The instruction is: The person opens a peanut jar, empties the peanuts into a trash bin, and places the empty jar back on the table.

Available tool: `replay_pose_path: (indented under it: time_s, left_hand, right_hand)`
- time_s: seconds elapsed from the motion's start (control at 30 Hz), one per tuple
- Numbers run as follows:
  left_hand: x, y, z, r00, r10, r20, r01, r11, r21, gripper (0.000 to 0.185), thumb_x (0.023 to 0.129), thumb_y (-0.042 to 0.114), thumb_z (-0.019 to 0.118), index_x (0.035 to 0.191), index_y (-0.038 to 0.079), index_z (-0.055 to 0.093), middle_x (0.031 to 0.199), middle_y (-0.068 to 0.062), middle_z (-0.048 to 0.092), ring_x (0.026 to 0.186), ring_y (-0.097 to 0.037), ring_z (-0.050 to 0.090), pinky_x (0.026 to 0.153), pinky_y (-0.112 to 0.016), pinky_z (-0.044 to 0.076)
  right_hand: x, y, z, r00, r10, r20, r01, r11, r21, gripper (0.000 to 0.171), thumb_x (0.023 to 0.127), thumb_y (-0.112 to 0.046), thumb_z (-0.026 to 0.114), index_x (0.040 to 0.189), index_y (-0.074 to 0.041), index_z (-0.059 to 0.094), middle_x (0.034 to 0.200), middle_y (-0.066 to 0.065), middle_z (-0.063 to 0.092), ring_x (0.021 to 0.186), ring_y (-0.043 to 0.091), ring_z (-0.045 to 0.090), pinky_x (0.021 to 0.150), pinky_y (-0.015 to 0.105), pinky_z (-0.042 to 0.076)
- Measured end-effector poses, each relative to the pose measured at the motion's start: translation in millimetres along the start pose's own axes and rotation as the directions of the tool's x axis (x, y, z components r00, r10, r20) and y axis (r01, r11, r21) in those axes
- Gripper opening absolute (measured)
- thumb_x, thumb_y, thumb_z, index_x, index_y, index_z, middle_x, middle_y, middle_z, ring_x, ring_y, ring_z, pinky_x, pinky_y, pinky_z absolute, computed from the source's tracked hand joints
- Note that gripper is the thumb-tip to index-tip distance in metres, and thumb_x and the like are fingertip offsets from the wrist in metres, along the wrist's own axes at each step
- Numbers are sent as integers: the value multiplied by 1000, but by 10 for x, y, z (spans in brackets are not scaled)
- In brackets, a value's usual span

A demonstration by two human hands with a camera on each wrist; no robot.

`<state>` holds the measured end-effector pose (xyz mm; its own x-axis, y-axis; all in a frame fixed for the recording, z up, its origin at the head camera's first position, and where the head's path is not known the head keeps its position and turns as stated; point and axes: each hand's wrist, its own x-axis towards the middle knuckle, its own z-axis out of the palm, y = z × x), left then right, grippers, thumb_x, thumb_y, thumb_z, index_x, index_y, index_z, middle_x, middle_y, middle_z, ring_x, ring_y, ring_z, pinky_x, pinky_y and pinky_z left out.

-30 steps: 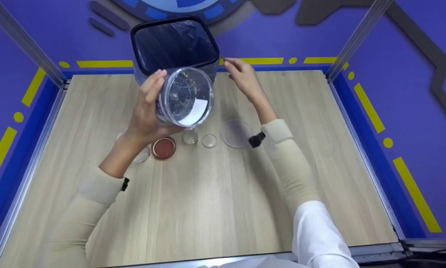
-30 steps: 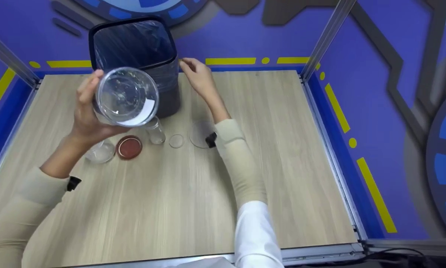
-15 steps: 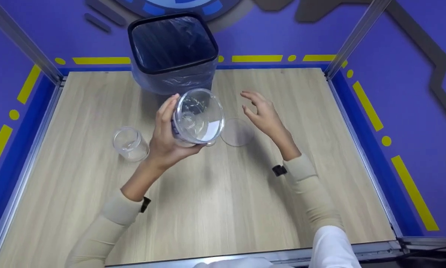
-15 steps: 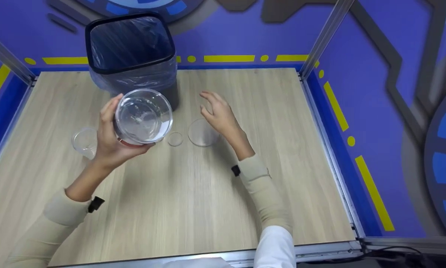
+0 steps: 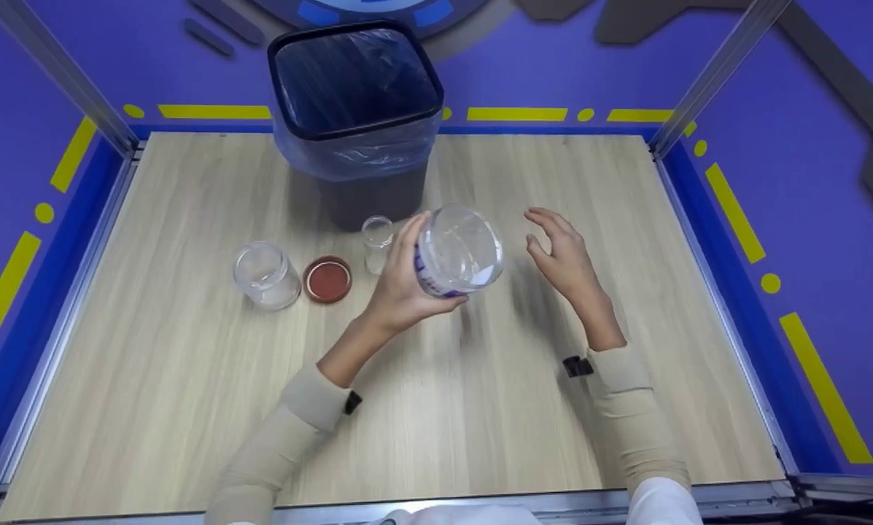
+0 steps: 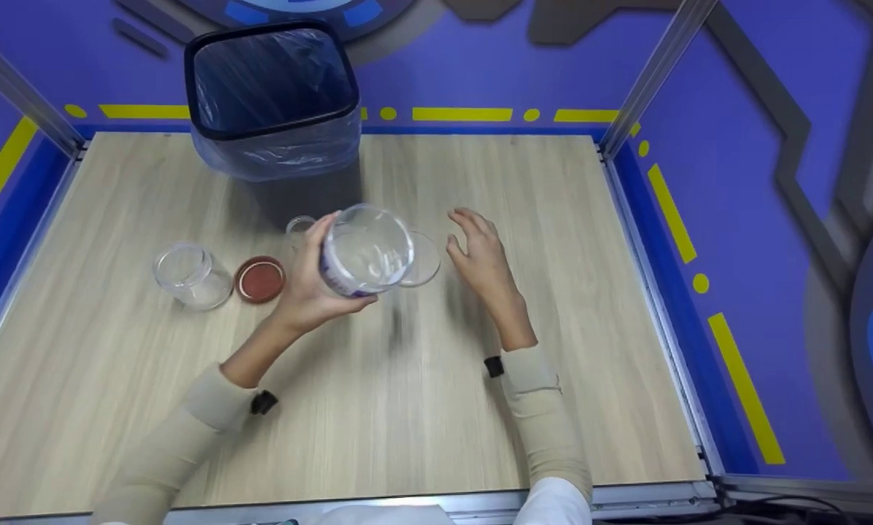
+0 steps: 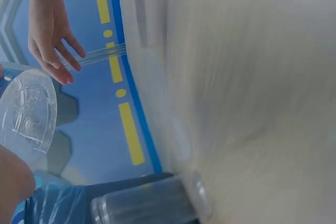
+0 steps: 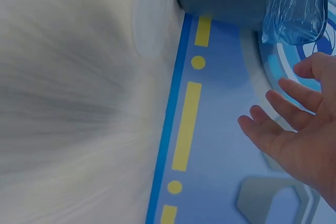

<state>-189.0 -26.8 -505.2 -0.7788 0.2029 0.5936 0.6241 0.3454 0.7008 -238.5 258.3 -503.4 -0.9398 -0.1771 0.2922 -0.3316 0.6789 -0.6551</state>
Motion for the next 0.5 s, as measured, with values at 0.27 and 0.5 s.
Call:
replay_pose_path:
  time_s: [0.27, 0.5]
  left_hand:
    - [179, -182, 625, 991, -114, 64, 113, 993, 12, 124, 54, 35, 100, 153, 1, 34, 150, -18, 43, 138, -29, 40, 115, -40, 37]
    - [268, -267, 1132, 965, -222, 141, 214, 974, 73, 120, 58, 45, 97, 151, 2, 35, 146, -16, 46, 135, -29, 44, 112, -38, 40]
  right_hand:
    - [-210, 191, -171, 993, 117, -27, -117, 993, -8, 41, 101, -8, 54, 141, 2, 56, 149, 19, 51, 139, 36, 46, 110, 50, 44]
    - [-350, 336, -358, 976, 179, -124, -181, 984, -4, 40, 101, -3, 51, 140, 2, 56, 148, 20, 52, 138, 37, 48, 109, 51, 45]
